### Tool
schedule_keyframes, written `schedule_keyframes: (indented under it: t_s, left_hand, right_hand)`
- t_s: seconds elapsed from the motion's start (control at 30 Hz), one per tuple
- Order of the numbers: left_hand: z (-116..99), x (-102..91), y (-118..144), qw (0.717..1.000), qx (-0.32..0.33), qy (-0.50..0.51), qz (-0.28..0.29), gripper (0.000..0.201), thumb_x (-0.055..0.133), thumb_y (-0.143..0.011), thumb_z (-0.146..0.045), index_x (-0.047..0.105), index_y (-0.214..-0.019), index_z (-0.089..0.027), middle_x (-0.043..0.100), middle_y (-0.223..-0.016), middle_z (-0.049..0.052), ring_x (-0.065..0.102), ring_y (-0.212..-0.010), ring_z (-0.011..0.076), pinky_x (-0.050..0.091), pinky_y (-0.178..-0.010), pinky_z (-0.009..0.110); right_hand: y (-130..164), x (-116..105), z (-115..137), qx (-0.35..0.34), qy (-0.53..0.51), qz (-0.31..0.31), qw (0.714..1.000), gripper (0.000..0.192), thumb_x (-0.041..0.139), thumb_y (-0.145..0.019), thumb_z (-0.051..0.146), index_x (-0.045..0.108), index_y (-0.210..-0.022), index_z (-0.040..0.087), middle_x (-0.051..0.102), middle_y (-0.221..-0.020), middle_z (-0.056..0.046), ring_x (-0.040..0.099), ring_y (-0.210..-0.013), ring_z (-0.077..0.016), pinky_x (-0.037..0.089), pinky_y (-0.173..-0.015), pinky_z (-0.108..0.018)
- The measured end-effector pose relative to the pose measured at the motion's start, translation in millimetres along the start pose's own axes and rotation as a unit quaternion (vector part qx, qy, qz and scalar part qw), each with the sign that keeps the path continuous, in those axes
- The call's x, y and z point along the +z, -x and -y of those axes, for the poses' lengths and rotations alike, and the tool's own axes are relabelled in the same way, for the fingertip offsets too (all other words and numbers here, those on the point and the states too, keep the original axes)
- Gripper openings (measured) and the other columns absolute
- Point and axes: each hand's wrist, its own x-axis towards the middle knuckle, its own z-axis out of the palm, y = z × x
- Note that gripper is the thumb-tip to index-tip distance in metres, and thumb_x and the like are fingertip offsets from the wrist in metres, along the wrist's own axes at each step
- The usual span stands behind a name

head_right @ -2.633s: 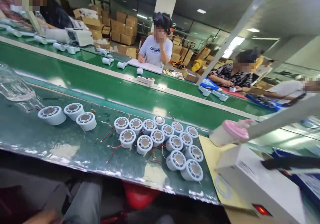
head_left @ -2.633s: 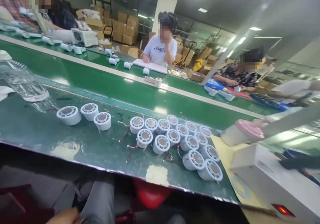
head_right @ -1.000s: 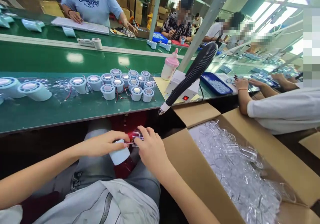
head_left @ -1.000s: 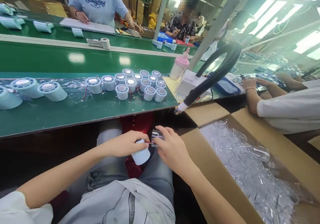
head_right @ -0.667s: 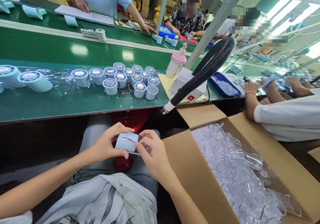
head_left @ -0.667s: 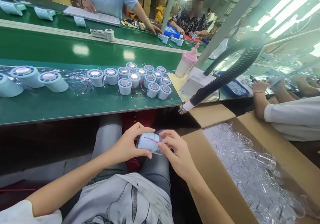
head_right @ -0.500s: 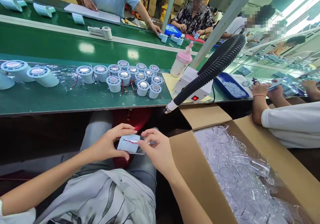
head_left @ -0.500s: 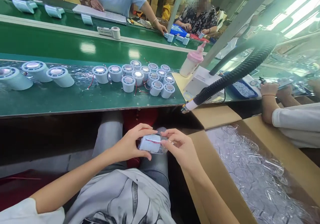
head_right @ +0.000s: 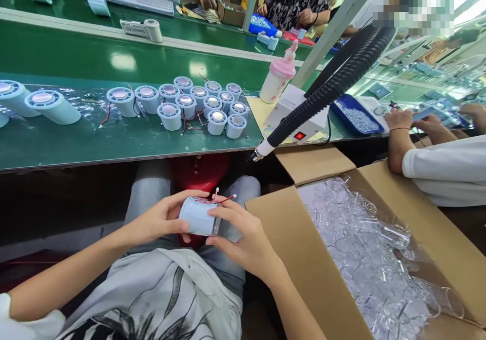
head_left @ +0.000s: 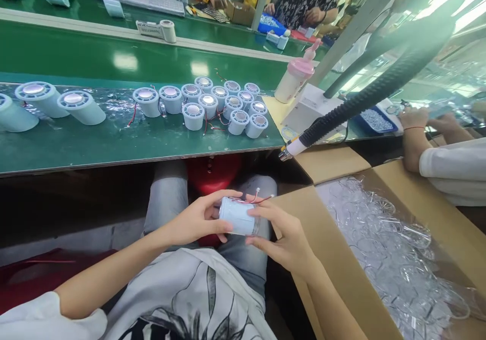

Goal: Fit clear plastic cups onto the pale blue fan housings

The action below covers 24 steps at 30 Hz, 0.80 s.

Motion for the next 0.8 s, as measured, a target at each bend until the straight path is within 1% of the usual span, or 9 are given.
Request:
schedule_keyframes:
  t_s: [0.07, 0.23, 0.33, 0.43, 0.5, 0.57, 0.63, 0.73, 0.8]
  left_hand:
    - [-2, -3.1, 0, 0.999, 0.004, -0.035, 0.005, 0.069, 0.076, -0.069, -0.033, 0.047, -0.131, -0.028, 0.056, -0.127, 0.01, 0.062, -0.096, 0.0237, 0.054, -0.065, 0.027]
    - [-16, -5.0, -4, 0.993, 0.034, -0.112, 0.024, 0.069, 0.077, -0.067, -0.022, 0.05, -0.13, -0.029, 0.049, -0.139, 0.007, 0.054, -0.119, 0.0279, 0.047, -0.095, 0.037]
    - [-20, -3.0, -8, 0.992, 0.041, -0.113, 0.027, 0.069, 0.077, -0.067, -0.018, 0.051, -0.13, -0.029, 0.048, -0.14, 0.007, 0.05, -0.124, 0.0278, 0.044, -0.1, 0.038]
    - [-13, -3.4, -21, 0.997, 0.022, -0.065, 0.019, 0.075, 0.077, -0.066, -0.017, 0.047, -0.133, -0.028, 0.048, -0.14, 0.009, 0.049, -0.125, 0.0277, 0.044, -0.101, 0.04]
    - [-4, -5.3, -39, 1.0, 0.016, -0.018, 0.0, 0.078, 0.08, -0.062, -0.017, 0.047, -0.133, -0.025, 0.051, -0.137, 0.01, 0.049, -0.125, 0.0278, 0.043, -0.101, 0.04]
    - [4, -7.5, -66, 0.999, 0.022, 0.022, -0.024, 0.077, 0.083, -0.058, -0.019, 0.052, -0.129, -0.021, 0.055, -0.132, 0.012, 0.05, -0.123, 0.0281, 0.042, -0.101, 0.04]
    - [11, -10.0, -99, 0.997, 0.032, 0.057, -0.036, 0.073, 0.085, -0.056, -0.023, 0.056, -0.124, -0.018, 0.058, -0.13, 0.014, 0.051, -0.122, 0.0284, 0.042, -0.1, 0.039]
    - [14, -15.9, -146, 0.995, 0.043, 0.085, -0.02, 0.07, 0.084, -0.058, -0.024, 0.058, -0.123, -0.016, 0.057, -0.131, 0.015, 0.052, -0.121, 0.0277, 0.04, -0.101, 0.038]
    - [12, -21.6, -169, 0.996, 0.047, 0.075, -0.005, 0.069, 0.082, -0.061, -0.023, 0.056, -0.125, -0.016, 0.057, -0.131, 0.016, 0.053, -0.121, 0.0273, 0.039, -0.102, 0.039]
  right_hand:
    - [0, 0, -3, 0.011, -0.013, 0.0, 1.0, 0.041, 0.076, -0.072, 0.028, 0.061, -0.11, 0.023, 0.064, -0.119, -0.01, 0.058, -0.116, -0.0263, 0.049, -0.096, -0.041]
    - [-4, -6, -10, 0.057, -0.078, 0.01, 0.995, 0.048, 0.08, -0.067, 0.027, 0.059, -0.109, 0.023, 0.067, -0.113, -0.007, 0.061, -0.11, -0.0255, 0.054, -0.089, -0.034]
    - [-5, -12, -14, 0.076, -0.1, 0.011, 0.992, 0.049, 0.081, -0.065, 0.025, 0.059, -0.109, 0.023, 0.067, -0.111, -0.007, 0.062, -0.108, -0.026, 0.055, -0.087, -0.035]
    - [-4, -13, -24, 0.092, -0.128, -0.002, 0.987, 0.048, 0.081, -0.065, 0.025, 0.06, -0.108, 0.023, 0.067, -0.111, -0.008, 0.062, -0.108, -0.0263, 0.055, -0.089, -0.038]
    - [-1, -8, -37, 0.106, -0.155, -0.045, 0.981, 0.046, 0.081, -0.065, 0.025, 0.06, -0.106, 0.022, 0.065, -0.114, -0.008, 0.061, -0.11, -0.0259, 0.054, -0.091, -0.039]
    - [0, -1, -55, 0.125, -0.185, -0.12, 0.967, 0.044, 0.081, -0.065, 0.026, 0.059, -0.103, 0.022, 0.064, -0.116, -0.009, 0.06, -0.111, -0.0256, 0.054, -0.091, -0.04]
    - [-3, 6, -76, 0.142, -0.216, -0.201, 0.945, 0.045, 0.081, -0.063, 0.027, 0.057, -0.101, 0.022, 0.062, -0.119, -0.011, 0.06, -0.112, -0.0254, 0.054, -0.091, -0.041]
    - [-13, 12, -108, 0.144, -0.244, -0.285, 0.916, 0.047, 0.08, -0.063, 0.028, 0.054, -0.102, 0.022, 0.06, -0.122, -0.012, 0.058, -0.114, -0.0255, 0.052, -0.093, -0.044]
    - [-21, 12, -124, 0.127, -0.245, -0.312, 0.909, 0.047, 0.079, -0.064, 0.028, 0.053, -0.103, 0.022, 0.059, -0.123, -0.013, 0.056, -0.117, -0.0254, 0.05, -0.095, -0.045]
